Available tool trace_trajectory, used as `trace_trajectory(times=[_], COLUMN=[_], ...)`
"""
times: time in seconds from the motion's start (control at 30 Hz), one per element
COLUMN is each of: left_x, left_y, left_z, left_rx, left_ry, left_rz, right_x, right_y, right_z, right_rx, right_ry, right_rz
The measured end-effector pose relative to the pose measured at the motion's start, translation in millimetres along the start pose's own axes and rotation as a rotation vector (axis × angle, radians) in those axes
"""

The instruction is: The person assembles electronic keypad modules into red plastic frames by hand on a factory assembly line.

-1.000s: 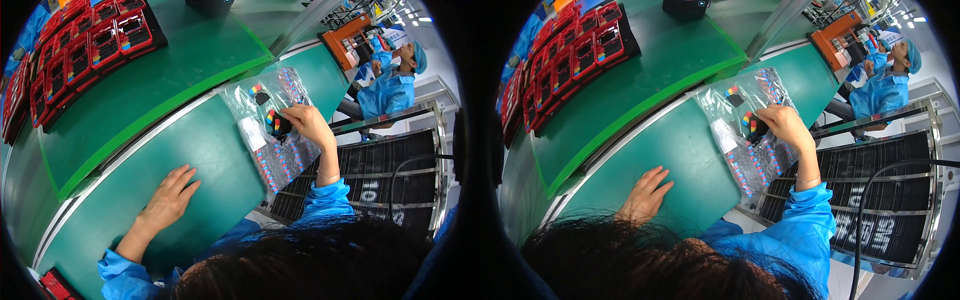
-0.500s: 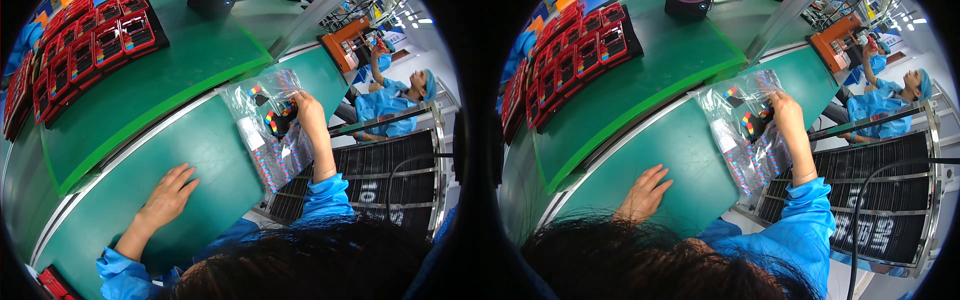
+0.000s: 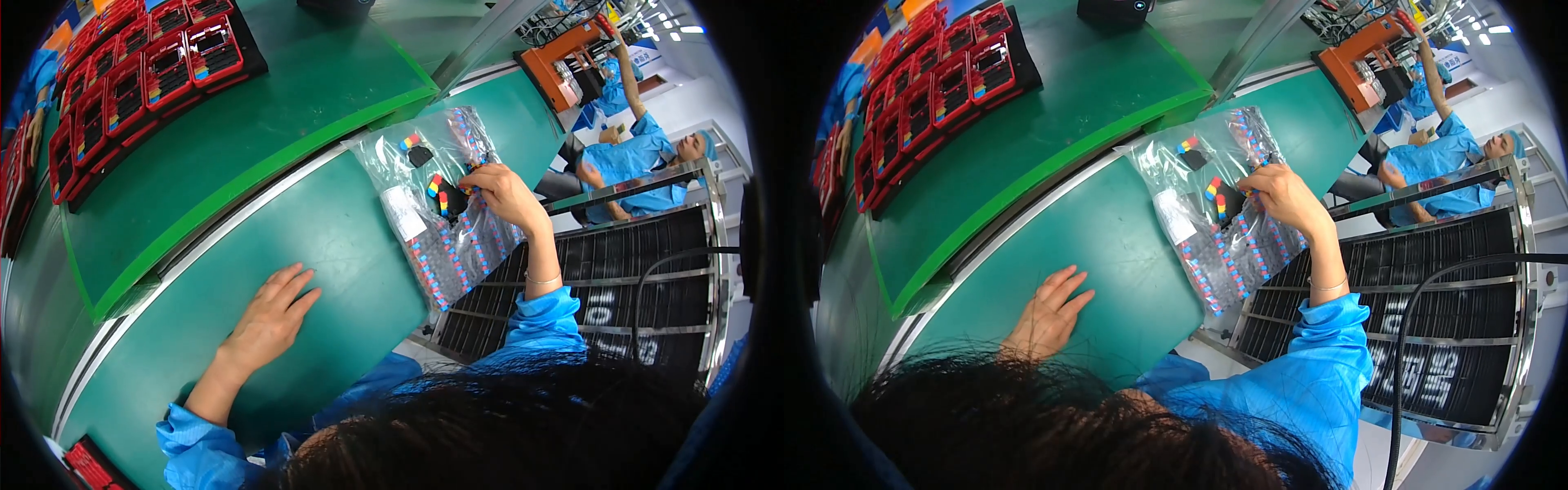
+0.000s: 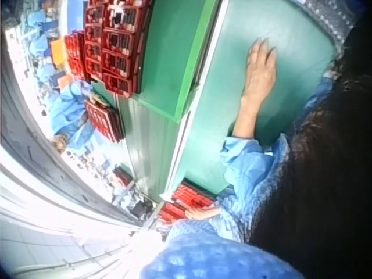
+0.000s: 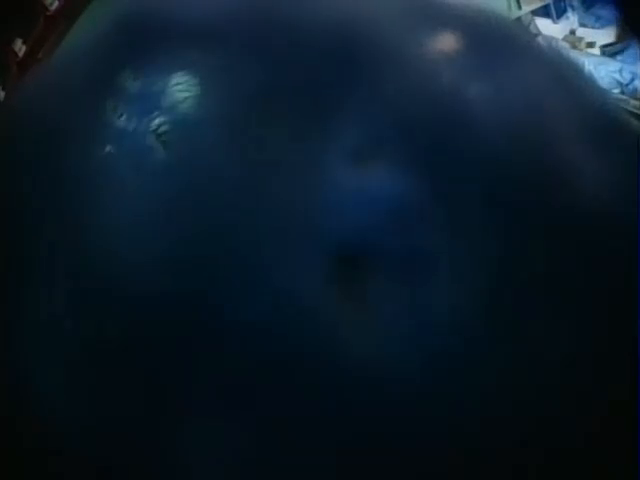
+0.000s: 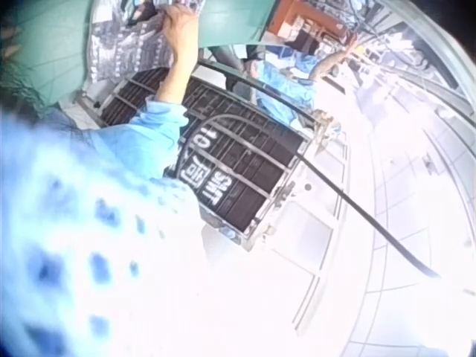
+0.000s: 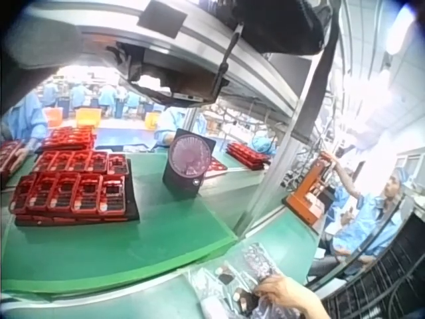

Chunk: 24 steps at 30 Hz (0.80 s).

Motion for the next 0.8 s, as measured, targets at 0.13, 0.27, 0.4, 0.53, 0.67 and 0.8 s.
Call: trace_trajectory(times=[0.13,0.27,0.4,0.53,0.67,0.8], left_x=[1,3,4,4,8,6], left_y=[3,4,10,8,12,10], left_z=[-4,-5,-9,-5,-8,-7], left_rx=[0.014,-0.051,-0.068,-0.004,0.05,-0.039], left_ry=[0.019,0.052,0.033,0.013,-0.016,0.015], left_rz=[0.003,0.018,0.006,0.02,0.026,0.019], right_x=[-3,-20,-34,-41,-47,-56], right_y=[4,16,22,24,41,44], right_z=[-4,2,4,16,31,23], right_rx=[-0.024,0.193,0.465,0.671,0.682,0.708], right_ry=[0.096,0.155,0.285,0.272,0.407,0.515], right_rz=[-0.009,0.244,0.374,0.249,0.219,0.105])
Point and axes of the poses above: each hand's wrist, its own x-axis away from the middle knuckle, its own y-axis out of the palm, z = x × y, the point moved 4 cm from there along -x, towards the middle knuckle, and after that the axes turned 9 degrees about -z, right-handed, at the moved point
